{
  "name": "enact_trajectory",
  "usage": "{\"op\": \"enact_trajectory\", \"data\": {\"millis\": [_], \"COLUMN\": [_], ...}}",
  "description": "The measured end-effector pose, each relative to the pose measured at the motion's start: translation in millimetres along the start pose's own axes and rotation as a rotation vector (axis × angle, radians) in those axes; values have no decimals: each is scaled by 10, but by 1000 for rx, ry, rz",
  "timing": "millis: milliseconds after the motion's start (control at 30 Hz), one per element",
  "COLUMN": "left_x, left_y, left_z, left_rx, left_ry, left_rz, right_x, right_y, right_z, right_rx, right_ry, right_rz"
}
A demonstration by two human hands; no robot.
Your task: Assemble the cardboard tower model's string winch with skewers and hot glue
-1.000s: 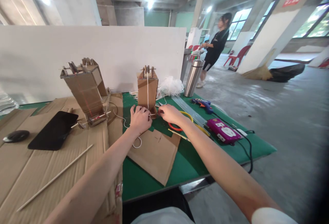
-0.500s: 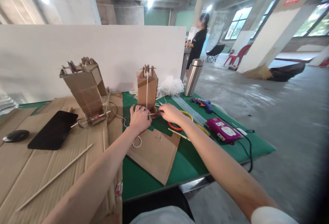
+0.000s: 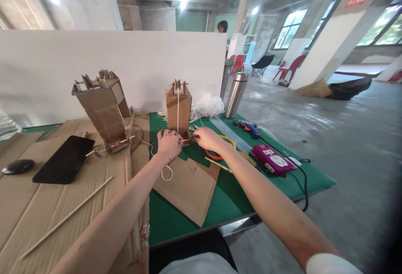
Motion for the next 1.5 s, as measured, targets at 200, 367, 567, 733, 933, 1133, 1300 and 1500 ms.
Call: {"op": "enact_trajectory", "data": {"millis": [200,367,567,733,933,1133,1300,1500], "left_x": [-19,-57,-107,-101,-88,-59,-45,-28], "left_y": [-14,-27,-40,-40,-47,-45,-45,-57], "left_z": [36,68,68,59,44,35,40,48], "left_rx": [53,87,76,72,42,19,31,75], "left_ry": [41,69,50,44,13,-5,17,55], "left_rz": [7,29,52,30,15,14,22,47], "right_x": [5,11,26,29,16,30,31,59], "right_y": [-4,4,15,11,6,7,7,20], "right_z": [7,-2,3,-6,-1,2,-10,4], "right_rx": [19,-6,-4,-6,2,26,-3,-16], "right_ry": [0,-2,15,62,104,64,45,66], "right_rz": [-29,-10,-26,-12,35,-16,-2,0]}}
Point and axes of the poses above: each hand's wrist, its own y-axis towards the middle knuckle, its own x-axis out of the palm, z = x × y, the point moved 6 cm from there along y, towards the middle knuckle, and after that the axes turned 11 degrees about x, right-handed, at the moved point
